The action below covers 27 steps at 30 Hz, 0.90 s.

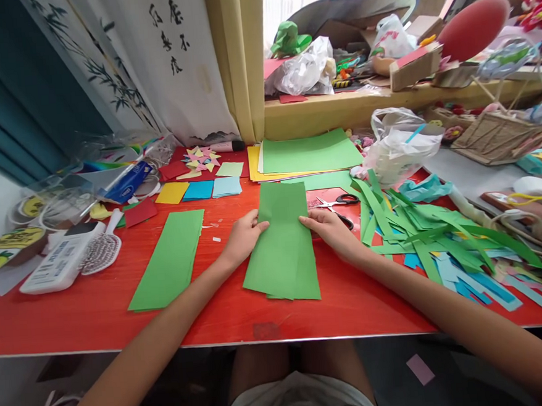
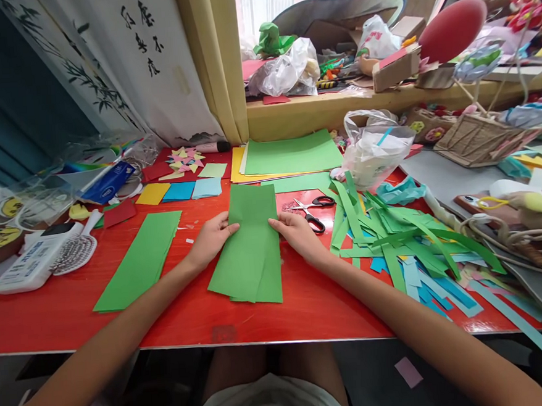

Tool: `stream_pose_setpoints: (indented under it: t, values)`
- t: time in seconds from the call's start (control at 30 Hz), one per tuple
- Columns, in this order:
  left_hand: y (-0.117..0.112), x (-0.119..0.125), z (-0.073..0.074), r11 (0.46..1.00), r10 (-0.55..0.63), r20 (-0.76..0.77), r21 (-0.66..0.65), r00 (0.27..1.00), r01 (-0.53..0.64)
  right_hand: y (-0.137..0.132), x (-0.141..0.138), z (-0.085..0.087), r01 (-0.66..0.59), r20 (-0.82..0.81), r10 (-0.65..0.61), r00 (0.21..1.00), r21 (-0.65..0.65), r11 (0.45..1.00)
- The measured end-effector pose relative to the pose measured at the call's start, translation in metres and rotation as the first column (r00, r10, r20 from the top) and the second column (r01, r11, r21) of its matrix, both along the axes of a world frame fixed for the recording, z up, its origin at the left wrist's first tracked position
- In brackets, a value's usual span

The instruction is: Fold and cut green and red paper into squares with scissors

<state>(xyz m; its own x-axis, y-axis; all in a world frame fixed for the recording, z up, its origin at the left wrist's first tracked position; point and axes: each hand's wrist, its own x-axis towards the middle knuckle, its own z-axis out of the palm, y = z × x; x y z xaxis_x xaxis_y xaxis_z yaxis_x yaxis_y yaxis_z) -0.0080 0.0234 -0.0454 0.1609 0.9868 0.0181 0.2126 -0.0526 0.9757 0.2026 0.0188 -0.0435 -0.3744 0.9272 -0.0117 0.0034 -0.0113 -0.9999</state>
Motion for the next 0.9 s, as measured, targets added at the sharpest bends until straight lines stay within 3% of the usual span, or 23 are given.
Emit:
stream_pose_setpoints:
  t: [0.13, 0.2, 0.27, 0.33, 0.4, 0.47, 0.53, 0.67, 0.8, 0.9]
  values:
    - [0.009, -0.016, 0.004, 0.961, 0.27, -0.327, 0.15, 0.905, -0.232, 0.001, 0.002, -0.001, 0.029, 0.045, -0.029, 0.999, 0.011, 1.0]
    - [0.014, -0.025, 0.004, 0.939, 0.334, -0.442, 0.227, 0.833, -0.257, 0.002, 0.005, 0.001, 0.051, 0.068, -0.052, 0.996, 0.009, 0.999]
    - [0.016, -0.029, 0.004, 0.89, 0.423, -0.496, 0.383, 0.758, -0.247, 0.002, 0.007, 0.004, 0.072, 0.114, -0.073, 0.991, 0.013, 0.997]
    - [0.014, -0.027, 0.006, 0.83, 0.471, -0.475, 0.523, 0.743, -0.192, 0.001, 0.009, 0.007, 0.082, 0.171, -0.087, 0.981, 0.037, 0.996]
    - [0.01, -0.021, 0.012, 0.848, 0.386, -0.416, 0.511, 0.823, -0.139, 0.0, 0.009, 0.009, 0.066, 0.217, -0.076, 0.973, 0.055, 0.996]
    - [0.003, -0.013, 0.018, 0.919, 0.225, -0.321, 0.385, 0.92, -0.091, -0.001, 0.009, 0.011, 0.04, 0.258, -0.054, 0.965, 0.057, 0.998]
    - [-0.003, -0.007, 0.024, 0.961, 0.101, -0.231, 0.273, 0.968, -0.035, -0.002, 0.008, 0.013, 0.027, 0.287, -0.04, 0.957, 0.051, 0.998]
    - [-0.007, -0.005, 0.029, 0.98, -0.018, -0.129, 0.196, 0.991, 0.043, -0.006, 0.008, 0.017, 0.012, 0.298, -0.008, 0.955, -0.014, 1.0]
    - [-0.004, -0.012, 0.03, 0.984, -0.17, 0.069, 0.069, 0.983, 0.165, -0.009, 0.008, 0.022, 0.003, 0.279, 0.014, 0.96, -0.06, 0.998]
    - [-0.004, -0.017, 0.034, 0.955, -0.295, 0.007, 0.039, 0.956, 0.294, -0.008, 0.011, 0.024, 0.019, 0.267, 0.002, 0.964, -0.076, 0.997]
